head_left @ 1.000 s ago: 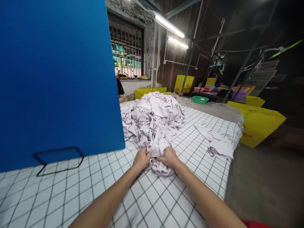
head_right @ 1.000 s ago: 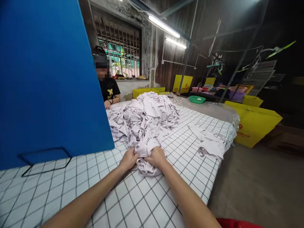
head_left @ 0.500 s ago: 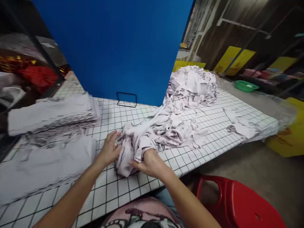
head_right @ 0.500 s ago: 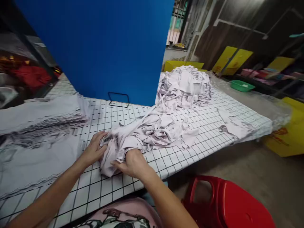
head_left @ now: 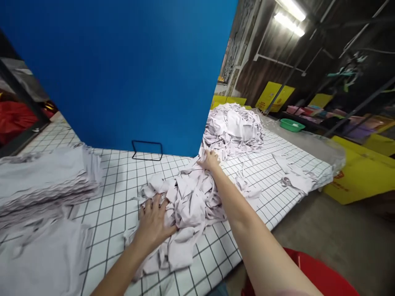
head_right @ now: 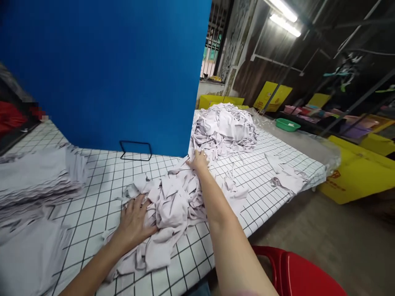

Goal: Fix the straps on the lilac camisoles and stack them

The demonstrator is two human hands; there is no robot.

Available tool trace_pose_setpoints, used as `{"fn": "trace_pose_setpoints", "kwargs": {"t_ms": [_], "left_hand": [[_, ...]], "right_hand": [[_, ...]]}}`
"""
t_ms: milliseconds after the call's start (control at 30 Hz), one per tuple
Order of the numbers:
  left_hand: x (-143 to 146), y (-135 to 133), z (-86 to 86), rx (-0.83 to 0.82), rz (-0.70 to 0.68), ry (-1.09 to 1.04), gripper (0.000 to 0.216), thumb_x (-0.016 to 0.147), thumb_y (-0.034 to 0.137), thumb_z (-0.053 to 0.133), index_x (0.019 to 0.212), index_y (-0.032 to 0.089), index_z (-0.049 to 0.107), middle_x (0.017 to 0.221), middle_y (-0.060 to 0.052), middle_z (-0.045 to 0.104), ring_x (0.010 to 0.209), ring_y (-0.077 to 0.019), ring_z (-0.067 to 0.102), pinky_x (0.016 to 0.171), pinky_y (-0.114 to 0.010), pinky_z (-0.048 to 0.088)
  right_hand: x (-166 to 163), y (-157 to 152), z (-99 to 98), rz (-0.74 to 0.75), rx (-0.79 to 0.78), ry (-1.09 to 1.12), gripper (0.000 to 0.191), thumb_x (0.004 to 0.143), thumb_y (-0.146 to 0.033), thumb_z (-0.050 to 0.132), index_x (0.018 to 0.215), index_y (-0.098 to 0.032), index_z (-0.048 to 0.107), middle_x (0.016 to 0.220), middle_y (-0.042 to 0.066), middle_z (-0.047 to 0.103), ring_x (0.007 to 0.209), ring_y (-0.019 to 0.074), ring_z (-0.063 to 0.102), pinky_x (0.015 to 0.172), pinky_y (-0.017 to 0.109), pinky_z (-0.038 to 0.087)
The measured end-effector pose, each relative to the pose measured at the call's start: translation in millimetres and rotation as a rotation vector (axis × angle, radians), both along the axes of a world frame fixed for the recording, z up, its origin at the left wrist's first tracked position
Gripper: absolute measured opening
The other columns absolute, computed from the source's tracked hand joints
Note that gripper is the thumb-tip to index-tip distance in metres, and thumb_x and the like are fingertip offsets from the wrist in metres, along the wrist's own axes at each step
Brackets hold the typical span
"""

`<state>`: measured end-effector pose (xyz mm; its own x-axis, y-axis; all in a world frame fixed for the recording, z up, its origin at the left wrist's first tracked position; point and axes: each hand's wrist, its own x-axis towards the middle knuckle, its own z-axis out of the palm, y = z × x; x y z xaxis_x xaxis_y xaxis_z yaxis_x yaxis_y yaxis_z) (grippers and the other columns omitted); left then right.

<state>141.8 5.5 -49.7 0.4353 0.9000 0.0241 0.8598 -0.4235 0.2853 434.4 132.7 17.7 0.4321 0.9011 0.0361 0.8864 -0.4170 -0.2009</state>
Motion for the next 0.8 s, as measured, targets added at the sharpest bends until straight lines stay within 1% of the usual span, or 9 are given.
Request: {"fn": "trace_pose_setpoints", "kwargs": {"t_ms": [100,200,333,467,533,600,700,733,800], "left_hand": [[5.2,10.1,-5.9,0.049,-0.026,-0.011,0.074,0.077,0.055,0.059,0.139,0.017,0.052,0.152,-0.019,0.036,0.138,-0.0464,0.028,0.107,-0.063,0.029],[13.5,12.6,-5.9,0.085,-0.046,-0.033,0.063,0.079,0.048,0.059,0.135,0.02,0.055,0.15,-0.018,0.039,0.136,-0.0453,0.031,0.104,-0.062,0.032],[31.3,13.7,-0.2,0.119,-0.086,-0.067,0.059,0.08,0.044,0.061,0.134,0.021,0.056,0.148,-0.017,0.04,0.134,-0.0448,0.033,0.103,-0.063,0.034],[42.2,5.6,2.1,0.118,-0.175,-0.087,0.065,0.075,0.038,0.066,0.136,0.02,0.053,0.15,-0.019,0.038,0.135,-0.0457,0.033,0.103,-0.062,0.035],[35.5,-4.7,-1.1,0.107,-0.25,-0.105,0.066,0.073,0.035,0.068,0.135,0.018,0.054,0.151,-0.019,0.036,0.136,-0.0464,0.031,0.103,-0.062,0.036],[18.8,-17.8,-6.3,0.097,-0.296,-0.149,0.062,0.075,0.033,0.066,0.134,0.018,0.055,0.15,-0.019,0.038,0.138,-0.045,0.03,0.105,-0.06,0.037],[-16.2,-37.5,-10.3,0.074,-0.247,-0.233,0.06,0.083,0.03,0.055,0.141,0.021,0.046,0.146,-0.016,0.043,0.135,-0.0386,0.037,0.104,-0.054,0.042],[-27.4,-43.2,-9.3,0.067,-0.221,-0.239,0.061,0.084,0.028,0.053,0.144,0.023,0.042,0.147,-0.015,0.042,0.135,-0.0374,0.038,0.103,-0.053,0.043],[-45.5,-52.3,-4.5,0.064,-0.181,-0.229,0.065,0.085,0.028,0.052,0.148,0.025,0.035,0.152,-0.013,0.036,0.138,-0.0372,0.035,0.105,-0.055,0.04]], "right_hand": [[10.0,15.7,-22.3,-0.007,-0.022,-0.023,0.042,0.093,-0.042,0.049,0.129,-0.02,0.055,0.138,0.016,0.05,0.128,0.032,0.046,0.096,0.046,0.042],[17.9,7.5,-34.9,-0.001,-0.053,-0.041,0.031,0.092,-0.027,0.047,0.119,-0.016,0.06,0.124,0.016,0.061,0.116,0.0262,0.057,0.092,0.036,0.044],[15.3,-39.8,-42.8,0.021,-0.097,-0.044,0.027,0.09,-0.026,0.048,0.109,-0.015,0.064,0.107,0.015,0.07,0.101,0.027,0.065,0.083,0.034,0.045],[-17.2,-106.8,-48.4,0.117,-0.109,-0.01,0.021,0.09,-0.025,0.048,0.101,-0.019,0.065,0.101,0.011,0.072,0.095,0.0256,0.066,0.078,0.032,0.045],[-40.8,-134.9,-52.8,0.176,-0.058,0.078,0.019,0.09,-0.024,0.047,0.097,-0.021,0.065,0.097,0.009,0.072,0.091,0.0238,0.066,0.075,0.03,0.045],[-63.6,-155.1,-57.6,0.264,0.062,0.239,0.018,0.089,-0.023,0.047,0.095,-0.02,0.064,0.091,0.007,0.071,0.085,0.0225,0.065,0.073,0.029,0.047],[-87.3,-173.9,-57.7,0.396,0.212,0.427,0.02,0.085,-0.019,0.047,0.097,-0.018,0.063,0.089,0.007,0.066,0.082,0.0218,0.062,0.073,0.031,0.05],[-91.6,-179.3,-54.1,0.398,0.232,0.436,0.023,0.086,-0.019,0.046,0.101,-0.017,0.063,0.092,0.009,0.065,0.084,0.0224,0.062,0.074,0.033,0.051],[-96.0,-192.2,-42.3,0.33,0.275,0.399,0.031,0.09,-0.024,0.045,0.115,-0.015,0.061,0.107,0.014,0.06,0.096,0.0257,0.061,0.082,0.038,0.052]]}}
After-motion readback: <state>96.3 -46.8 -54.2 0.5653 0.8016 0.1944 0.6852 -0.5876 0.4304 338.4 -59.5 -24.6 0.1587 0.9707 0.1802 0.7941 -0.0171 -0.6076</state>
